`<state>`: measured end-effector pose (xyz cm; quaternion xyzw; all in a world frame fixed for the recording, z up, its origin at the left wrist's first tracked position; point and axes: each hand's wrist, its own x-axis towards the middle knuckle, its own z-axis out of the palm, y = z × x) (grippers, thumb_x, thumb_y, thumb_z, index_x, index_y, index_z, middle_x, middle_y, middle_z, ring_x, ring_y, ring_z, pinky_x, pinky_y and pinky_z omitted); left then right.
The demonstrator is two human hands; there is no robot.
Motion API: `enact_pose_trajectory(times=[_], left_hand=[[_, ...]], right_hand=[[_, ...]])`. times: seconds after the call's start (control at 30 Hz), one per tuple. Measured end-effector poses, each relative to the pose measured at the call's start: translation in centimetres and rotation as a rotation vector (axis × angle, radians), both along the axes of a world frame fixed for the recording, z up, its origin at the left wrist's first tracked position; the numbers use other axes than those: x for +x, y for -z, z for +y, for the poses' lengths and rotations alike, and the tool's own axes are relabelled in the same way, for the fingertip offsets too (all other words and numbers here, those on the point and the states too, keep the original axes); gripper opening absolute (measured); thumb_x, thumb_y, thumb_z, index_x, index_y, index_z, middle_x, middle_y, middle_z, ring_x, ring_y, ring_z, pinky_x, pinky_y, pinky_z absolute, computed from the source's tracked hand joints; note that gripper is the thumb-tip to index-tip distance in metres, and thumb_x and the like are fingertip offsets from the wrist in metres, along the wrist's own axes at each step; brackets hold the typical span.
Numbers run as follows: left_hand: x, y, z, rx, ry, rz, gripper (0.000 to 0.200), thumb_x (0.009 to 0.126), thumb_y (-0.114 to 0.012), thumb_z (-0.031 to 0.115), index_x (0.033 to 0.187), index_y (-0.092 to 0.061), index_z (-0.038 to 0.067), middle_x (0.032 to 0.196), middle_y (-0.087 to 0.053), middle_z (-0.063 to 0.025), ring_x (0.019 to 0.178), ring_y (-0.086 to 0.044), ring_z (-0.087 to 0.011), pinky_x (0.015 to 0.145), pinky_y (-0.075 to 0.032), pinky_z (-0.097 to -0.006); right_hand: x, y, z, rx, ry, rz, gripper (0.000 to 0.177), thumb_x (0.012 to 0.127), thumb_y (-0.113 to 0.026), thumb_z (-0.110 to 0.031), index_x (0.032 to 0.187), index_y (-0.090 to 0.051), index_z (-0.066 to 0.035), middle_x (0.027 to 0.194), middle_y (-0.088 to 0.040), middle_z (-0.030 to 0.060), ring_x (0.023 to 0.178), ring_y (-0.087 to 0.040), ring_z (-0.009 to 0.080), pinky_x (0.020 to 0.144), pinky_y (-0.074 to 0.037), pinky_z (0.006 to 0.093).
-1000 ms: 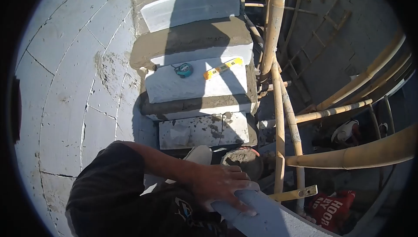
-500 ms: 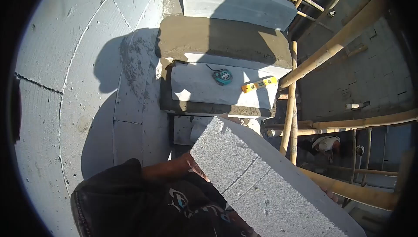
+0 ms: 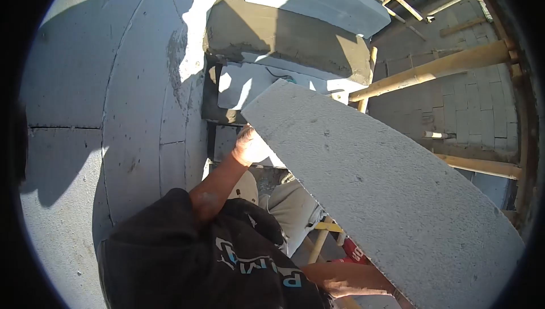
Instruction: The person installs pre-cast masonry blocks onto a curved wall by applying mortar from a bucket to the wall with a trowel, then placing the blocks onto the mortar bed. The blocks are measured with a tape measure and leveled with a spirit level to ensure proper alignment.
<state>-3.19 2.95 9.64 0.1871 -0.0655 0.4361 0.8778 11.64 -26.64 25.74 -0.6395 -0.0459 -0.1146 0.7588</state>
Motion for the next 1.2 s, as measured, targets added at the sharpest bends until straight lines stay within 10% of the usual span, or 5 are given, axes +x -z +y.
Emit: enact_pose_trajectory(times=[0.5,0.77,0.83,1.0,1.2], left_hand=[[-5.1,-1.0,3.7,-0.211,0.013,0.206,0.046,0.094,-0.063,0.033,0.129,-0.057,0.004,0.126,-0.063,-0.0103,0.119,-0.058,-0.0241,0.103,-0.045,-0.0434],[-9.9,-1.9,4.4,-0.323,-0.044,0.749,0.069,0.084,-0.072,0.042,0.136,-0.050,0.002,0.127,-0.059,-0.0128,0.117,-0.057,-0.0263,0.099,-0.047,-0.0411],[-10.1,-1.8,5.8,-0.344,-0.129,0.841,0.068,0.083,-0.074,0.042,0.133,-0.052,0.002,0.123,-0.061,-0.0131,0.113,-0.059,-0.0258,0.096,-0.048,-0.0401],[-9.1,-6.0,12.7,-0.205,-0.182,1.249,0.067,0.080,-0.077,0.045,0.125,-0.057,0.000,0.110,-0.065,-0.0132,0.099,-0.064,-0.0235,0.087,-0.052,-0.0360],[-6.5,-7.2,21.9,-0.018,-0.131,1.439,0.067,0.078,-0.079,0.046,0.120,-0.061,-0.002,0.104,-0.067,-0.0153,0.091,-0.067,-0.0242,0.080,-0.055,-0.0368]], right_hand=[[5.9,-16.6,11.1,0.059,0.282,-0.632,0.087,0.089,-0.048,-0.069,0.148,-0.037,-0.006,0.150,-0.038,0.0167,0.132,-0.044,0.0339,0.111,-0.036,0.0463],[10.6,-7.6,11.3,0.017,-0.052,-0.012,0.087,0.086,-0.055,-0.068,0.151,-0.033,-0.014,0.152,-0.032,0.0163,0.136,-0.039,0.0329,0.112,-0.034,0.0536],[15.3,-1.2,7.8,-0.345,-0.325,-0.490,0.087,0.085,-0.059,-0.065,0.150,-0.033,-0.013,0.152,-0.033,0.0151,0.138,-0.037,0.0316,0.112,-0.034,0.0529],[17.3,3.2,14.5,0.256,-0.560,0.376,0.084,0.088,-0.065,-0.057,0.149,-0.032,-0.011,0.150,-0.037,0.0109,0.137,-0.037,0.0292,0.111,-0.035,0.0505],[19.5,9.1,23.4,0.345,-0.706,0.516,0.078,0.090,-0.063,-0.055,0.148,-0.034,-0.011,0.147,-0.039,0.0101,0.135,-0.038,0.0299,0.110,-0.034,0.0509]])
